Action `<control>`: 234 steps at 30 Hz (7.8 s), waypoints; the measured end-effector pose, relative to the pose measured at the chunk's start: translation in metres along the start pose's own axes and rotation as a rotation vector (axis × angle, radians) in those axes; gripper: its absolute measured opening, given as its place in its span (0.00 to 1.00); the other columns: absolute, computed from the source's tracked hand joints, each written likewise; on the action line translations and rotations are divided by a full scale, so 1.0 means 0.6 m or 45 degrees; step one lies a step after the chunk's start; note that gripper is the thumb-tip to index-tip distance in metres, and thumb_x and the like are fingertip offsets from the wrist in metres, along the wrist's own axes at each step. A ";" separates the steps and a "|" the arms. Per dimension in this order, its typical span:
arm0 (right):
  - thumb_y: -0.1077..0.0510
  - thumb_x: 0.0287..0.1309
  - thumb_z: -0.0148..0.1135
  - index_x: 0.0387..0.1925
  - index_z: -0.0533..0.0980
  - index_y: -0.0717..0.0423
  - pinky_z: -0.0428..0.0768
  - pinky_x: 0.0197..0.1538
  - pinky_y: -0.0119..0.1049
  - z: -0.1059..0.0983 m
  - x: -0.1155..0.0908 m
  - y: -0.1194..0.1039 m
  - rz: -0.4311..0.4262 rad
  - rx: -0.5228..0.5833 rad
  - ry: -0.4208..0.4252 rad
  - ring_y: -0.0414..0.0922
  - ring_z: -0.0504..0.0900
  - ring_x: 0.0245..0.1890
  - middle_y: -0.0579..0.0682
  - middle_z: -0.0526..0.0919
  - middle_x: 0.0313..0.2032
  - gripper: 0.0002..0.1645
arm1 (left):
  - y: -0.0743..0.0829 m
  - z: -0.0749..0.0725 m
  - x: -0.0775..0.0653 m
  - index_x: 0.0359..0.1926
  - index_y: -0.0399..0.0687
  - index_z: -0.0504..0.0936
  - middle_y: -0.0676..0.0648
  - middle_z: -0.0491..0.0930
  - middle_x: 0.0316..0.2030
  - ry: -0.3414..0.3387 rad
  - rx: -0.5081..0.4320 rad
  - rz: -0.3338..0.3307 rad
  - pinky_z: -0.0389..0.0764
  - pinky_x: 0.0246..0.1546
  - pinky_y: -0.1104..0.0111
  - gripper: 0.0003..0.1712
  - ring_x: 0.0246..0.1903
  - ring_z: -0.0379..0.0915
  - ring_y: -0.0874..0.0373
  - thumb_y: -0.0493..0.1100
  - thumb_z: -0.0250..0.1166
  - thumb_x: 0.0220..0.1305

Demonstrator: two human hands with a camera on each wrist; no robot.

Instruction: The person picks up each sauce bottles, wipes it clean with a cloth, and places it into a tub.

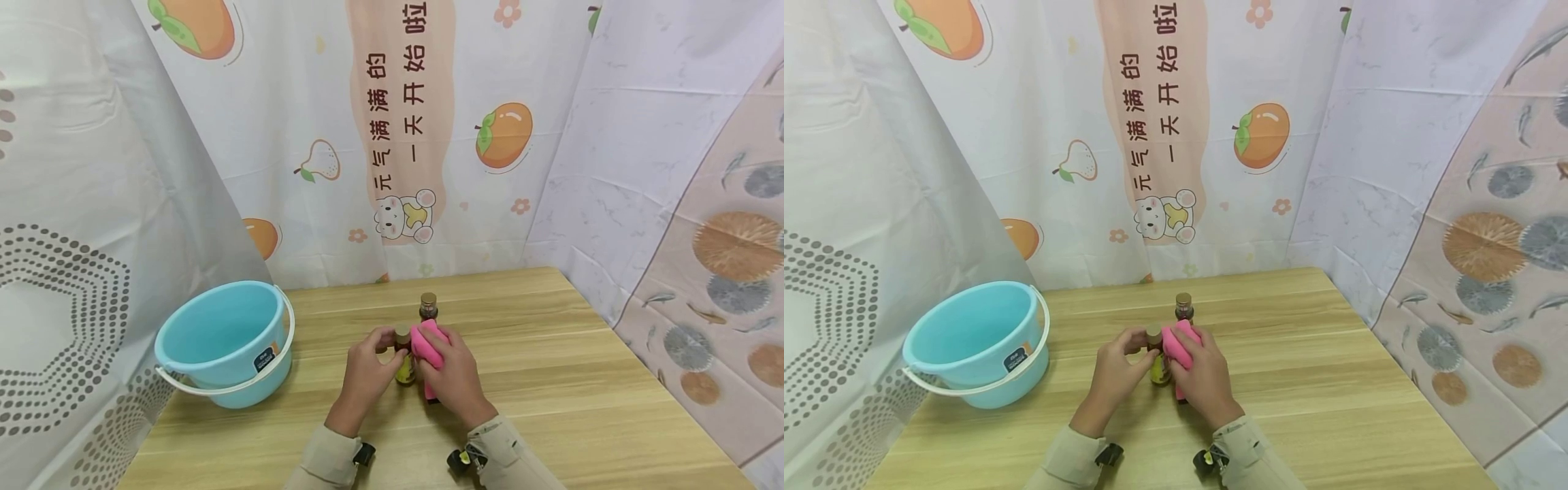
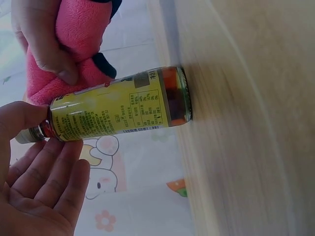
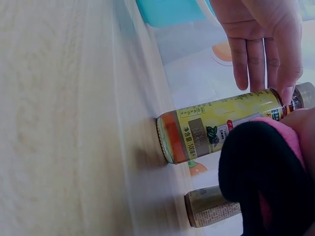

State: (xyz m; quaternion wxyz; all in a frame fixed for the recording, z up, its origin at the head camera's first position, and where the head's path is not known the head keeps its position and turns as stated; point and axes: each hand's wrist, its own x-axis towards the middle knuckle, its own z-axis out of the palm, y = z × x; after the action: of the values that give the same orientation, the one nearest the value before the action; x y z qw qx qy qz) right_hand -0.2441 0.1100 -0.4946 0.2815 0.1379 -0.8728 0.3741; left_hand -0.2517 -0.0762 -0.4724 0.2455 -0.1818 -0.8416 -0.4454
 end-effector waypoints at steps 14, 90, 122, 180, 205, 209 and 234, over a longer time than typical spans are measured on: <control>0.56 0.53 0.77 0.63 0.82 0.48 0.86 0.50 0.47 0.000 -0.001 -0.001 0.134 -0.103 -0.204 0.51 0.84 0.49 0.57 0.80 0.59 0.33 | 0.002 0.000 -0.001 0.50 0.48 0.84 0.52 0.90 0.39 0.008 0.016 0.010 0.89 0.46 0.57 0.18 0.41 0.89 0.57 0.40 0.78 0.59; 0.53 0.54 0.78 0.62 0.83 0.45 0.86 0.46 0.49 0.011 -0.003 0.012 0.189 -0.211 -0.325 0.52 0.84 0.47 0.59 0.81 0.57 0.32 | -0.001 -0.004 0.001 0.51 0.49 0.86 0.52 0.90 0.43 -0.084 0.045 -0.017 0.88 0.45 0.58 0.16 0.44 0.86 0.61 0.41 0.76 0.62; 0.51 0.53 0.79 0.62 0.82 0.44 0.87 0.48 0.48 0.013 -0.008 0.015 0.112 -0.283 -0.302 0.51 0.85 0.49 0.59 0.81 0.59 0.33 | 0.002 -0.003 -0.001 0.47 0.51 0.86 0.54 0.89 0.42 -0.001 0.057 -0.071 0.88 0.43 0.62 0.16 0.42 0.85 0.62 0.49 0.78 0.61; 0.52 0.55 0.78 0.61 0.83 0.41 0.86 0.47 0.51 0.010 -0.010 0.016 0.159 -0.276 -0.404 0.54 0.85 0.48 0.60 0.81 0.57 0.30 | 0.002 0.000 -0.001 0.53 0.46 0.86 0.46 0.88 0.44 0.048 0.118 -0.043 0.88 0.43 0.60 0.25 0.44 0.86 0.54 0.53 0.78 0.60; 0.55 0.54 0.78 0.62 0.83 0.45 0.87 0.49 0.49 0.012 -0.008 0.010 0.089 -0.223 -0.238 0.53 0.85 0.48 0.59 0.81 0.57 0.32 | -0.001 -0.002 -0.003 0.45 0.51 0.89 0.54 0.89 0.41 -0.006 0.061 -0.048 0.88 0.40 0.64 0.15 0.41 0.86 0.62 0.48 0.79 0.59; 0.56 0.53 0.77 0.63 0.82 0.47 0.87 0.52 0.49 0.012 -0.007 0.010 0.068 -0.166 -0.158 0.53 0.85 0.50 0.57 0.80 0.59 0.33 | -0.001 -0.001 -0.002 0.47 0.52 0.90 0.54 0.89 0.43 -0.024 0.047 -0.040 0.89 0.41 0.62 0.14 0.42 0.86 0.61 0.46 0.78 0.60; 0.59 0.54 0.77 0.64 0.81 0.46 0.86 0.54 0.47 0.003 0.001 0.005 -0.008 -0.016 -0.005 0.50 0.83 0.53 0.52 0.80 0.59 0.33 | -0.004 0.002 -0.002 0.51 0.53 0.88 0.53 0.86 0.54 -0.176 -0.023 -0.031 0.88 0.48 0.58 0.13 0.50 0.84 0.58 0.41 0.70 0.67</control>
State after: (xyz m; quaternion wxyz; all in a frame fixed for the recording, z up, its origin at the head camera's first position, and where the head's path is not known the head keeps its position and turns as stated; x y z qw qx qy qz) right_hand -0.2467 0.1105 -0.4969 0.2818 0.1398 -0.8753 0.3673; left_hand -0.2523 -0.0768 -0.4755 0.1797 -0.2043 -0.8546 -0.4423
